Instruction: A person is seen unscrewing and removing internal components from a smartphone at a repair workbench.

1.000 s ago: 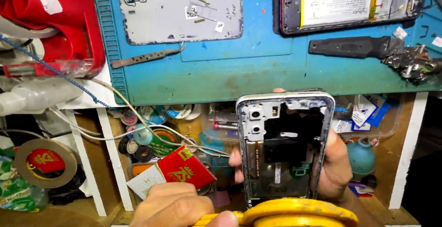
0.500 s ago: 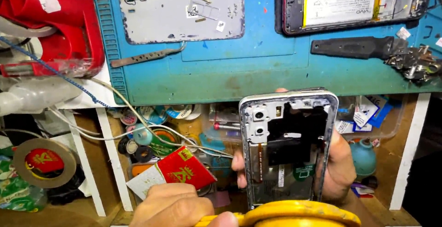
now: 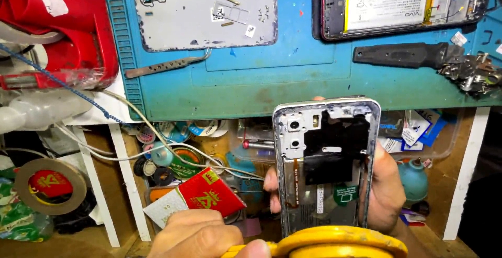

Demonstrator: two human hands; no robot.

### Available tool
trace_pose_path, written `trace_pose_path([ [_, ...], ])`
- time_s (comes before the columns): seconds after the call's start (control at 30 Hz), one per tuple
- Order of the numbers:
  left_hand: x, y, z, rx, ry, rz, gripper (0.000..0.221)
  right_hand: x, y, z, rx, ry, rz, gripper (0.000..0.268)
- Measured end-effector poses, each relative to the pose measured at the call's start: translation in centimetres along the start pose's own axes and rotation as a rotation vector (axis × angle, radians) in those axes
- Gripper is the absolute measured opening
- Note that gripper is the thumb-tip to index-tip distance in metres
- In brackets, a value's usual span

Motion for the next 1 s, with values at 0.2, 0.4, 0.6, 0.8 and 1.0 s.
trace_pose_path([
  [0.2,0.0,0.5,0.5,-0.036,-0.067,0.018,0.020,3.2,0.0,-0.9,0.101,-0.147,0.187,0.050],
  [0.4,0.1,-0.9,0.7,-0.069,0.031,0.021,0.036,4.8,1.0,-2.3,0.401,-0.250,0.254,0.053],
  [0.6,0.2,-1.7,0.4,-0.031,0.119,-0.008,0.039,5.3,2.1,-3.1,0.544,-0.289,0.300,0.063],
  [0.8,0.3,-1.3,0.9,-0.034,0.107,0.008,0.036,5.1,2.1,-3.3,0.628,-0.318,0.315,0.060],
  [1.0,0.2,-1.7,0.4,-0.048,0.106,0.001,0.039,4.8,2.3,-3.3,0.633,-0.328,0.337,0.062],
])
Point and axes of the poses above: each hand's wrist, its own y-axis away from the middle knuckle, its own x-axis out of the palm, z = x × y, the point moved 9 cm from there along -y, towards the middle knuckle, and after that the axes turned 9 degrees about -y, right-handed, at the moved point
